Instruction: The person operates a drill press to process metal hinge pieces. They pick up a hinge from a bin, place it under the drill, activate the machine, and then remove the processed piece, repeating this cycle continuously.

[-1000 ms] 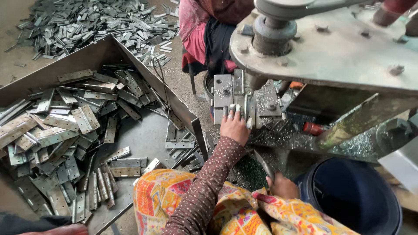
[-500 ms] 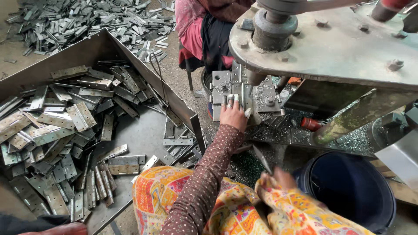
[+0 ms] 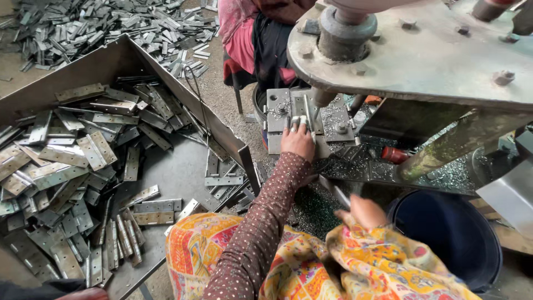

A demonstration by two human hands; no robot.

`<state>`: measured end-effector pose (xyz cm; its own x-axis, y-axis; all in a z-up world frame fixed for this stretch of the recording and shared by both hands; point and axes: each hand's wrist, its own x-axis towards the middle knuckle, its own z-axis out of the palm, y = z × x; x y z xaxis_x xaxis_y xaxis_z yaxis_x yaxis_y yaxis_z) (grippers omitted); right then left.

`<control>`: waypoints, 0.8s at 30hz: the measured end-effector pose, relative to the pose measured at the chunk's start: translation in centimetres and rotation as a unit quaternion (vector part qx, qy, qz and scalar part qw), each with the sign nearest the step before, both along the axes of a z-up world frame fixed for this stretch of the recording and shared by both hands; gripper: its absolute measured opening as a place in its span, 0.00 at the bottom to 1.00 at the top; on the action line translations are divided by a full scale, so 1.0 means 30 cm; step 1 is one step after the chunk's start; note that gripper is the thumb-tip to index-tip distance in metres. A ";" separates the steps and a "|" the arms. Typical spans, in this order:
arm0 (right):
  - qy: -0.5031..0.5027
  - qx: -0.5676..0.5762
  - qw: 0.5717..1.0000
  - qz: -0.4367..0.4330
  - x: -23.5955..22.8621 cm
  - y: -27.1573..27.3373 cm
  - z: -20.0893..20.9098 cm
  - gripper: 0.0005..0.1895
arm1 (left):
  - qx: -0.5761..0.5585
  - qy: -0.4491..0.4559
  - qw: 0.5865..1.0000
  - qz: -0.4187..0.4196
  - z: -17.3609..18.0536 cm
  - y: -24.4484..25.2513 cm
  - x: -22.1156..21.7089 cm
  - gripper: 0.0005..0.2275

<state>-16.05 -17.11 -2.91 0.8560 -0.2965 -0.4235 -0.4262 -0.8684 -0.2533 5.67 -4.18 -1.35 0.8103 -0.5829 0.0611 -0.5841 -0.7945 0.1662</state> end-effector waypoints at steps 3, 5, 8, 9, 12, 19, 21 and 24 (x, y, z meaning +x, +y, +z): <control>-0.038 -0.025 0.997 -0.068 -0.097 0.058 -0.117 0.22 | -0.010 -0.007 1.000 0.002 -0.002 -0.009 0.019 0.13; -0.062 -0.042 0.991 -0.107 -0.126 0.075 -0.223 0.21 | -0.032 -0.047 0.998 -0.003 -0.007 0.005 0.006 0.12; -0.068 0.046 0.995 -0.056 -0.134 -0.002 -0.350 0.25 | -0.055 -0.087 0.995 -0.016 -0.048 0.051 -0.078 0.11; -0.071 0.030 0.997 -0.027 -0.086 -0.051 -0.360 0.27 | -0.052 -0.090 0.994 -0.015 -0.031 0.043 -0.051 0.11; -0.058 -0.026 0.997 0.036 0.002 -0.141 -0.327 0.30 | -0.048 -0.056 0.997 0.000 0.007 0.027 0.018 0.10; -0.056 0.016 0.998 -0.031 -0.095 -0.008 -0.225 0.29 | -0.012 -0.014 1.000 0.020 0.007 -0.007 0.129 0.12; -0.039 0.041 0.996 -0.066 -0.127 0.029 -0.218 0.28 | -0.011 -0.016 1.000 0.008 0.011 -0.004 0.139 0.13; -0.040 0.070 0.994 -0.075 -0.162 0.068 -0.218 0.26 | 0.018 0.016 1.000 0.004 -0.006 0.031 0.097 0.13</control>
<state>-20.89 -15.07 -9.46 0.8394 -0.3660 -0.4018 -0.5213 -0.7512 -0.4048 8.57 -3.24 -1.53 0.8160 -0.5779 0.0144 -0.5727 -0.8048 0.1561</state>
